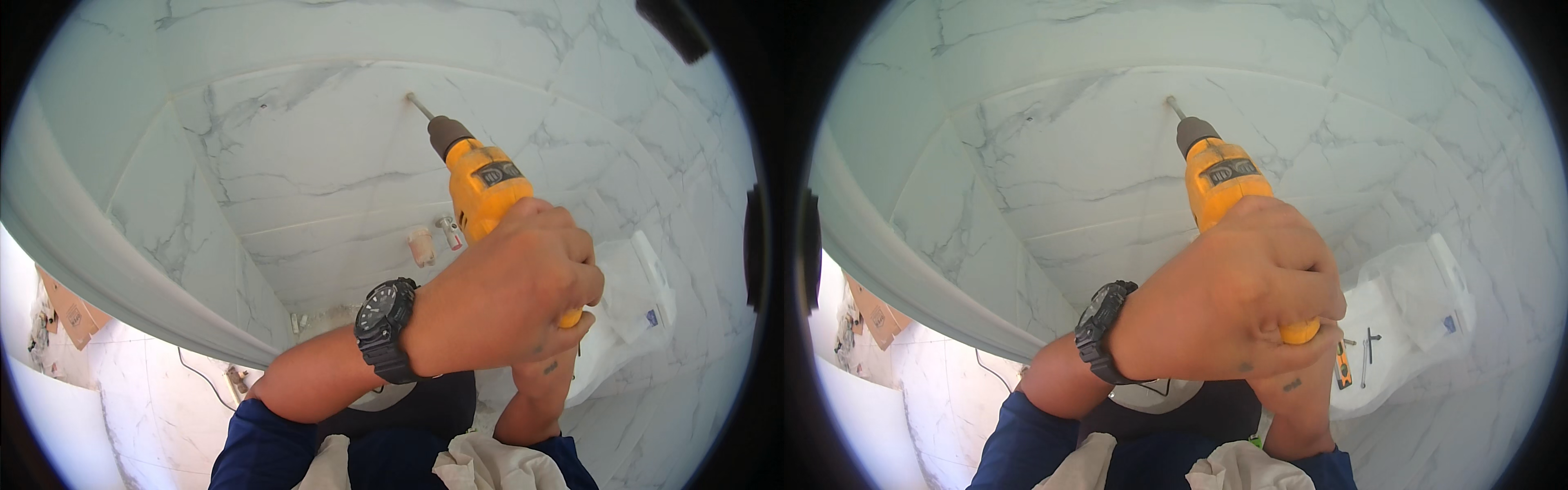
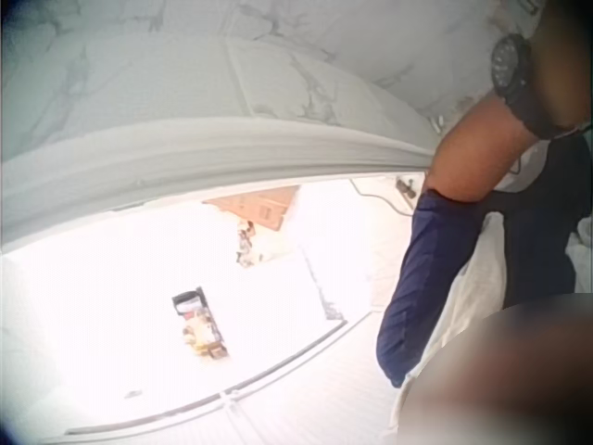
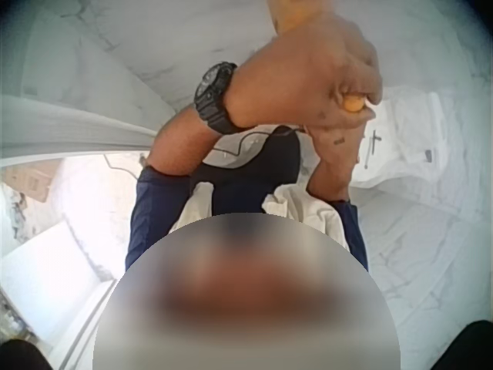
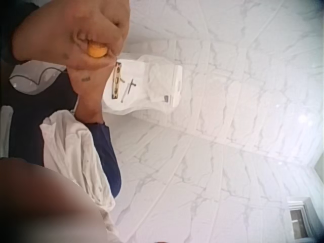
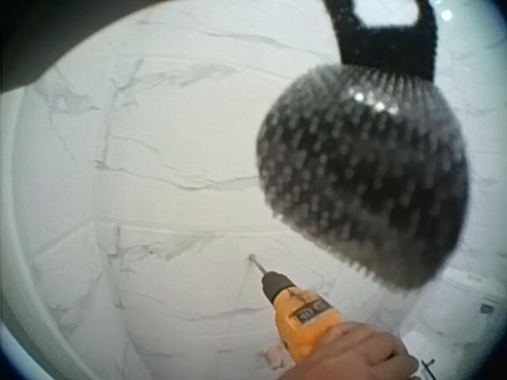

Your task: The person picks up a yellow corded drill, walks through a room with scattered cardboard boxes, and enters a bathroom. They attach a drill bit to the drill and then drill two holes into the marble-tiled wall above a toilet.

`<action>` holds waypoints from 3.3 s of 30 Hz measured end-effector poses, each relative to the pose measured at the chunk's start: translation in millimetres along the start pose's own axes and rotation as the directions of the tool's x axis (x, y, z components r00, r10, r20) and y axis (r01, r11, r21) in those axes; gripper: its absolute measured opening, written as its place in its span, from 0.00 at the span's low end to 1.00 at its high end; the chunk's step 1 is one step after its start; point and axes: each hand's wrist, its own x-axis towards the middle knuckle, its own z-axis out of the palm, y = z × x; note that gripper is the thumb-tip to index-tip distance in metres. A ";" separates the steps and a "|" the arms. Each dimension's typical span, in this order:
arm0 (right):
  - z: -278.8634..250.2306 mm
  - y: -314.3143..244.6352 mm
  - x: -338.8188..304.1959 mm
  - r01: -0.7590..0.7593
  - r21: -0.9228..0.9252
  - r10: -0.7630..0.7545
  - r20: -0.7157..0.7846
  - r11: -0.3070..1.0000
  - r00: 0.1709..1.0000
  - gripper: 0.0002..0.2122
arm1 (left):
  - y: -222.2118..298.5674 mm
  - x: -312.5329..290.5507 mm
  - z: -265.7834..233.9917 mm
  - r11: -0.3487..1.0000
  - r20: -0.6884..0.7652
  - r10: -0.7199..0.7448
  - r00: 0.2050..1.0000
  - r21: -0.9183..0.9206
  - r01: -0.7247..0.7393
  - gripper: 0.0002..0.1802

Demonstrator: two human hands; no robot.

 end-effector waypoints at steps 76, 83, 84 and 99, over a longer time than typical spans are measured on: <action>3.2 14.5 5.3 0.181 -0.088 -0.180 0.017 0.980 0.984 0.24 | 2.1 2.9 1.6 0.983 -0.094 0.028 0.995 0.186 -0.010 0.09; -3.9 12.2 2.4 0.113 -0.131 -0.093 0.154 0.985 0.984 0.30 | 1.7 3.3 1.7 0.981 -0.093 0.035 0.995 0.193 -0.016 0.09; -3.9 12.0 2.5 0.114 -0.132 -0.093 0.155 0.985 0.984 0.30 | 1.8 3.2 1.6 0.982 -0.099 0.034 0.995 0.188 -0.015 0.09; 0.5 10.2 0.4 0.112 -0.213 -0.096 0.084 0.971 0.992 0.31 | -0.8 0.8 4.2 0.981 -0.102 0.050 0.994 0.190 -0.030 0.09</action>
